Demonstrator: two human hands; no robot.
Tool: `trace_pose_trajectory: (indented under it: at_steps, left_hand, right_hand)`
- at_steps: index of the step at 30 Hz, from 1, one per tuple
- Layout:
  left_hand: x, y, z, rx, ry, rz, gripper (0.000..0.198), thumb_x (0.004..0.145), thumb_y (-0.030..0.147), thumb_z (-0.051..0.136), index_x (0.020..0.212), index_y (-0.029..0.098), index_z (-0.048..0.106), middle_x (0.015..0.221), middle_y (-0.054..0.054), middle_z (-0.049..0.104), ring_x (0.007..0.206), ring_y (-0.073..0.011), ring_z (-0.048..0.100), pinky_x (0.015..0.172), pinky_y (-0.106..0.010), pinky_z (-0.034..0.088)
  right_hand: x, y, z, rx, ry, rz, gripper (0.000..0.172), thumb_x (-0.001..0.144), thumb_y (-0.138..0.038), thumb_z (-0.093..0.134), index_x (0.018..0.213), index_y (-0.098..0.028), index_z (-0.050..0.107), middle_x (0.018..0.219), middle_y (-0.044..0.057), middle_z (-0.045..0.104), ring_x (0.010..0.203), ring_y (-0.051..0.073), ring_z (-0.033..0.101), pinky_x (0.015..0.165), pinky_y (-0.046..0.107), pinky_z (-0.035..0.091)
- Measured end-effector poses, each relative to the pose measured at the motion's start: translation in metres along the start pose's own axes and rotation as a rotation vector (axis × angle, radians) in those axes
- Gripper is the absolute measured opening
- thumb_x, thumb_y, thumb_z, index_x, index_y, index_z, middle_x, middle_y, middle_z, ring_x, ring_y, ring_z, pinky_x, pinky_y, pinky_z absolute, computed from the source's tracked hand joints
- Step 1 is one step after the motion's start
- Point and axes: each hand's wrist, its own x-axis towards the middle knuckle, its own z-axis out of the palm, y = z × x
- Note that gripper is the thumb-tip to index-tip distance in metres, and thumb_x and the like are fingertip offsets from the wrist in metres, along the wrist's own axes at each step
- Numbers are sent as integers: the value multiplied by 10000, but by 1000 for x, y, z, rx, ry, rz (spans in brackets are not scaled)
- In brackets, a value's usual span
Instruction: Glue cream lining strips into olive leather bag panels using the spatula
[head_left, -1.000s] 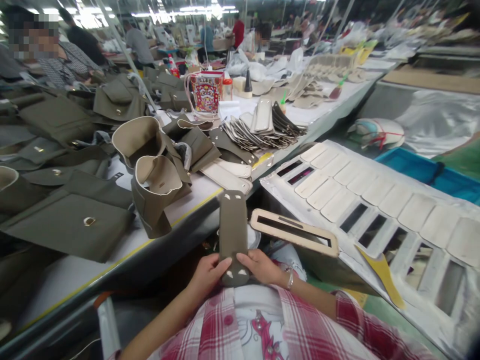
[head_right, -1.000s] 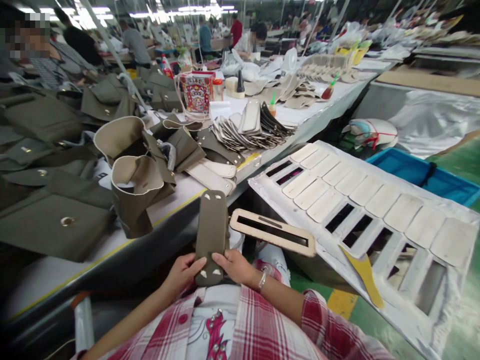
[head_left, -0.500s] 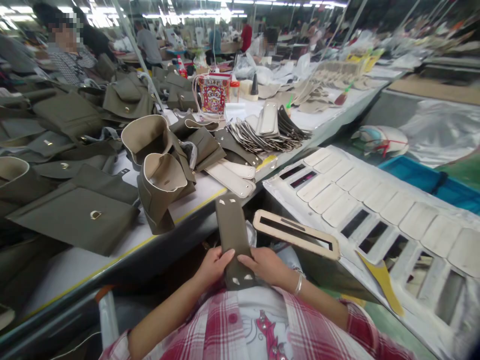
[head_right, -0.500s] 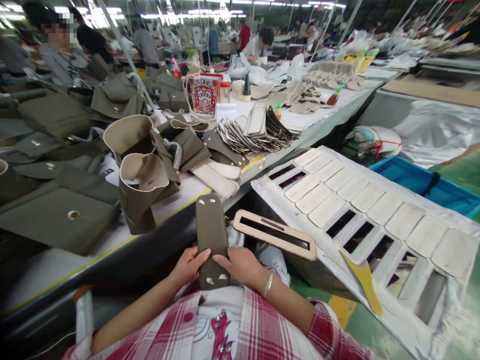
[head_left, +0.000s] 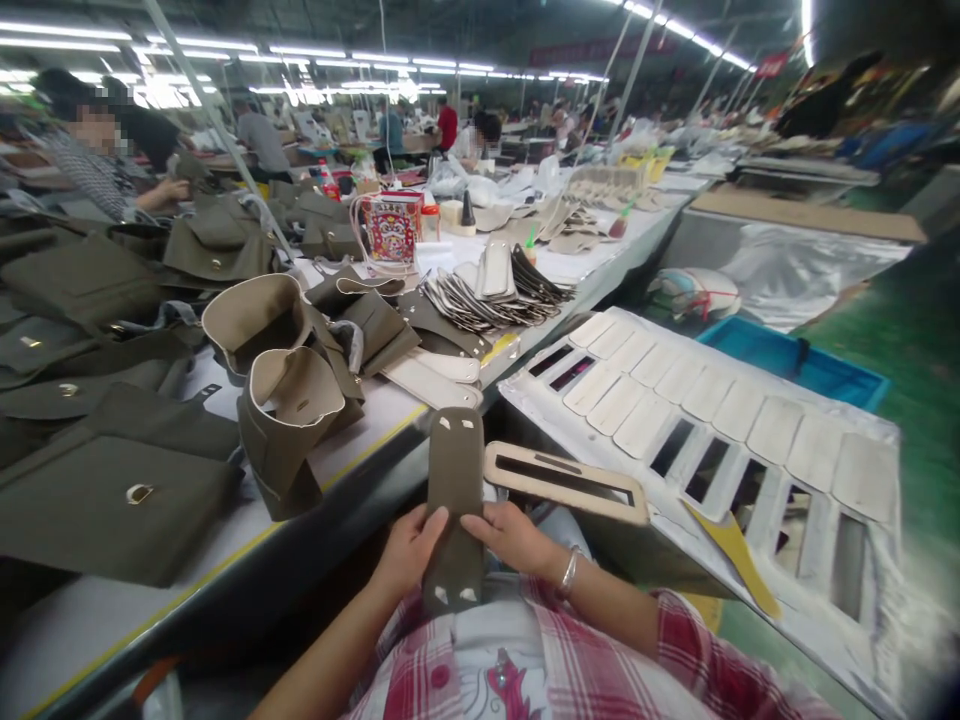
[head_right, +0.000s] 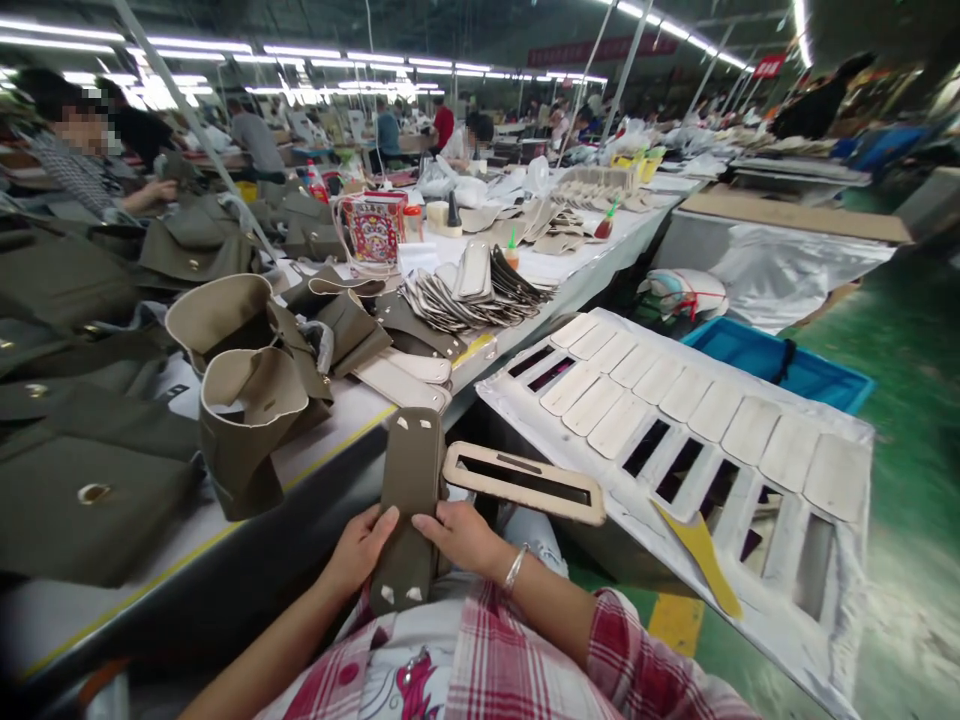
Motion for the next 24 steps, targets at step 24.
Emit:
trace_pose_trajectory:
  at_steps: [24]
  left_hand:
    - [14, 19, 3, -114, 10, 21, 374, 792, 481, 493, 774, 119, 584, 658, -25, 589, 598, -137, 526, 554, -236, 419]
  right_hand:
    - [11, 3, -2, 181, 86, 3, 529, 832, -571, 380, 590, -126, 531, 541, 0, 461, 526, 97, 415, 468, 204, 331]
